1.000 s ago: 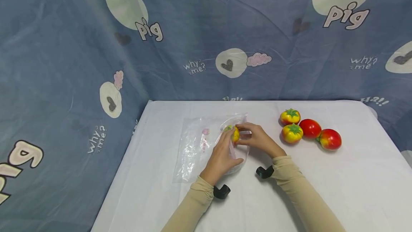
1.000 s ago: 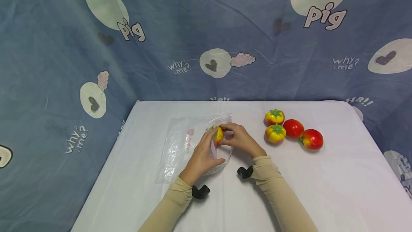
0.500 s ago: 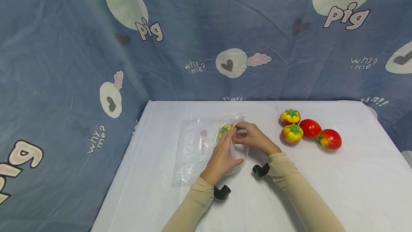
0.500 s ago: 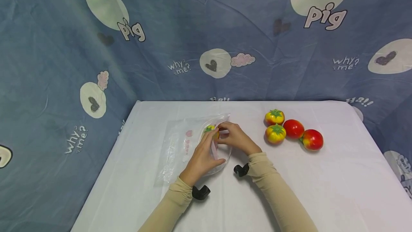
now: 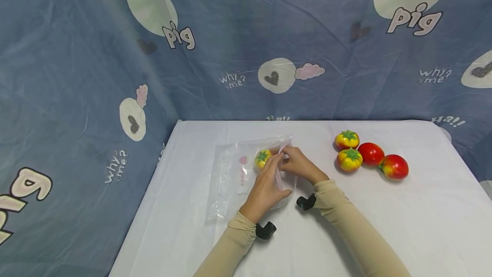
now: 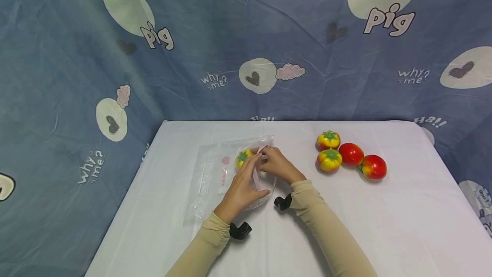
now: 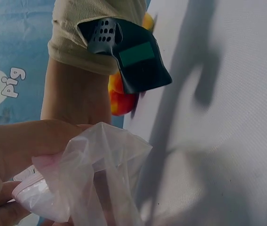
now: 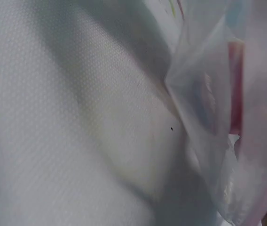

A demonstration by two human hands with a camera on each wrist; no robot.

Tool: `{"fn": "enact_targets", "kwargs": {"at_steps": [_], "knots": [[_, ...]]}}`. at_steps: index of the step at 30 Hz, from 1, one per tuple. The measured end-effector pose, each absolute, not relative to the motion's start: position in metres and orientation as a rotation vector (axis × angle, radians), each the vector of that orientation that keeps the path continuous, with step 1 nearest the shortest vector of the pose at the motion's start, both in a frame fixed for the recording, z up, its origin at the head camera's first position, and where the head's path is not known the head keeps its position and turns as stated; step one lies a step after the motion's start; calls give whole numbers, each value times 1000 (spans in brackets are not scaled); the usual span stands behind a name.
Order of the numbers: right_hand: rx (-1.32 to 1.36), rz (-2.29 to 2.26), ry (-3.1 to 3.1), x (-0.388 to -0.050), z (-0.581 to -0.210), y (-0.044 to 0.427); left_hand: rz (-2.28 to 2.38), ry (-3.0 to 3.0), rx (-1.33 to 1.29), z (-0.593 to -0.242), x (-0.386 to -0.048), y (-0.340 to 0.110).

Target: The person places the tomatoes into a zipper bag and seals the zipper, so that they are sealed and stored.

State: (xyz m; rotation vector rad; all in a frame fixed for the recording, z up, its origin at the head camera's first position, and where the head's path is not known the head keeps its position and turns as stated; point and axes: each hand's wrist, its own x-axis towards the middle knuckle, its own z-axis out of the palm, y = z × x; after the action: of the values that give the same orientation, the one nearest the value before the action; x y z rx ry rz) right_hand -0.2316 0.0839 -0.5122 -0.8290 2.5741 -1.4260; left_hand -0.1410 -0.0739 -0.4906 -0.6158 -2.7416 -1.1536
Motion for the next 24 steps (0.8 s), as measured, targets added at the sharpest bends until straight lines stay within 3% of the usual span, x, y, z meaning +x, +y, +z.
{"fn": "enact_targets", "kwargs": {"at_steps": [24], "knots": [[-919,-1432,2547,-244,-517,71,-1135,-2686,-669,-487,-139,-74]]}}
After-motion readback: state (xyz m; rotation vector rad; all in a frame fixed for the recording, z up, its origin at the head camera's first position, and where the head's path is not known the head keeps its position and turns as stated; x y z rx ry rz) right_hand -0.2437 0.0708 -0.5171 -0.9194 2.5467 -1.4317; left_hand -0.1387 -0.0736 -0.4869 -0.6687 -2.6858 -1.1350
